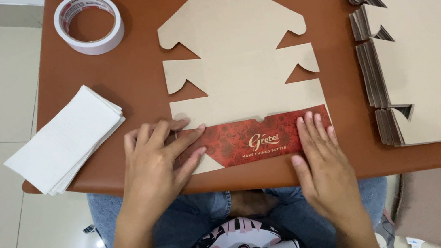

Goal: Assembling a cardboard gift box by folding pre-cut templates and inserting a paper liner.

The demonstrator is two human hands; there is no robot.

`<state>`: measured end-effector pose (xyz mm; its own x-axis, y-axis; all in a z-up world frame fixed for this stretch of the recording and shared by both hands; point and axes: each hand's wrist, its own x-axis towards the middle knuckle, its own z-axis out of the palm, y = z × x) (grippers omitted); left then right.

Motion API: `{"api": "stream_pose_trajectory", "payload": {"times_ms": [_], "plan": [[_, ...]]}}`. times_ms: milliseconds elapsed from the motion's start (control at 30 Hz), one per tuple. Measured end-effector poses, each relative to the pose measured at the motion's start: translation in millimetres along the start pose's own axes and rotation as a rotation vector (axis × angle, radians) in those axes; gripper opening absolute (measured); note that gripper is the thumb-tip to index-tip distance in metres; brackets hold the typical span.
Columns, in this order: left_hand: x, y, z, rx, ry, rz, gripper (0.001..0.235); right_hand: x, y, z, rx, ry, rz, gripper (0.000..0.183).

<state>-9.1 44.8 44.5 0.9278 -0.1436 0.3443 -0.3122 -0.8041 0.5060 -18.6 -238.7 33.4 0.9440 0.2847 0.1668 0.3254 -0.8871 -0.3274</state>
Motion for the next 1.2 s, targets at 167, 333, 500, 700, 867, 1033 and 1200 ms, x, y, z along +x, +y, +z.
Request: {"api": "stream_pose_trajectory", "payload": {"times_ms": [167, 333, 500, 700, 867, 1033, 1200], "plan": [[0.1, -2.7, 1.8, -0.009, 0.004, -0.021, 0.031, -8.6, -32.6, 26.6, -0.069, 0.026, -0.089, 0.072], [-1.3, -0.7, 4.0, 0.052, 0.028, -0.005, 0.035, -1.2, -78.5, 46.4, -0.01, -0.047, -0.231, 0.077], [-4.5, -4.8, 9.3, 0.129, -0.034, 0.013, 0.049, 7.3, -102.3, 45.9, 0.151, -0.082, -0.333, 0.074], [-3.2, -1.3, 8.8, 0.152, -0.03, -0.003, 0.048, -1.6, -51.8, 35.4, -0.022, -0.039, -0.16, 0.069], [-2.3, -0.8, 8.9, 0.133, -0.052, -0.023, 0.047, -11.8, -1.4, 15.2, -0.085, 0.006, -0.024, 0.063], [-2.5, -2.6, 10.5, 0.135, -0.042, -0.015, 0.047, -9.0, -4.6, 16.5, -0.073, 0.031, -0.027, 0.065], [-3.8, -4.6, 12.0, 0.151, -0.019, 0.023, 0.043, 5.6, -57.8, 48.5, -0.052, -0.049, -0.288, 0.074]]}}
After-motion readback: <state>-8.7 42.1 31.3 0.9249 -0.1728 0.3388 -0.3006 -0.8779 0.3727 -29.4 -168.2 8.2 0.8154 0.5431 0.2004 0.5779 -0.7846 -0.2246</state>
